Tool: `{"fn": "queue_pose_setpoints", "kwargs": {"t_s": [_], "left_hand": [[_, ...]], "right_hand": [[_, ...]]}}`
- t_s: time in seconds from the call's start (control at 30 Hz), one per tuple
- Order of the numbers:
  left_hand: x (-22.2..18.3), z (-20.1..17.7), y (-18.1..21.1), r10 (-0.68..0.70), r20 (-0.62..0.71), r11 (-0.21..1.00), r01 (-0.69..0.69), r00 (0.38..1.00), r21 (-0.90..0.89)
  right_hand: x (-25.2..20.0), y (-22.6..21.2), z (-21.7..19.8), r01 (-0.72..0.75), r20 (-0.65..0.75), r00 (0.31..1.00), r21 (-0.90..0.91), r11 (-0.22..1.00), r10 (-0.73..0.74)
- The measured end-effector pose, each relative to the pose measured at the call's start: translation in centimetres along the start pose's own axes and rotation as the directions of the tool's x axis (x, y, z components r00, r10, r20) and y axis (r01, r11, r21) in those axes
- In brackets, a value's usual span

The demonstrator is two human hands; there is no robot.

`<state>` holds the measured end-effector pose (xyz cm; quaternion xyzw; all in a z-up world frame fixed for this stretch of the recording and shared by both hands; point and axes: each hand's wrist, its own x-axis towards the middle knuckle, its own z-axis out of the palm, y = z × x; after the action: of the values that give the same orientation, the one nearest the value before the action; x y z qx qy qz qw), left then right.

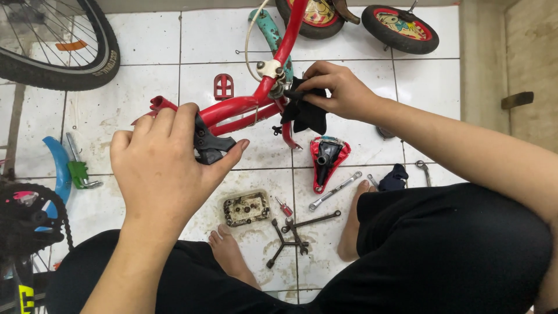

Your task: Servicing and cleaning the brake lever assembly on a small red bicycle frame using a cloth.

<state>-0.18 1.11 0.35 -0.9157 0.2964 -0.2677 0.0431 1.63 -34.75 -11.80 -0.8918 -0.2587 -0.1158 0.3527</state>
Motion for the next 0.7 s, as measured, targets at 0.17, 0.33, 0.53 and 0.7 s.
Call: {"fn": "queue_pose_setpoints", "kwargs": {"t_s": [0.17,0.33,0.53,0.7], "left_hand": [[0.2,0.2,0.0,-0.003,-0.014,1.0,0.003,1.0,-0.017],[0.5,0.4,0.5,-0.003,-0.055,1.0,0.005,0.998,0.025],[0.6,0.5,0.6,-0.009,-0.078,1.0,0.011,0.997,0.02],[1.0,0.7,-0.1,0.006,-0.047,1.0,-0.006,0.999,0.003]], "right_hand": [[-0.1,-0.7,0.9,-0.17,-0.067,0.983,0.017,0.985,0.17],[0.3,-1.1,2.1,-0.347,-0.164,0.921,0.061,0.936,0.353],[0.8,-1.3,2.7,-0.185,-0.329,0.928,-0.009,0.983,0.172],[0.9,-0.3,3.5,-0.076,-0.314,0.949,-0.3,0.951,-0.023]]}}
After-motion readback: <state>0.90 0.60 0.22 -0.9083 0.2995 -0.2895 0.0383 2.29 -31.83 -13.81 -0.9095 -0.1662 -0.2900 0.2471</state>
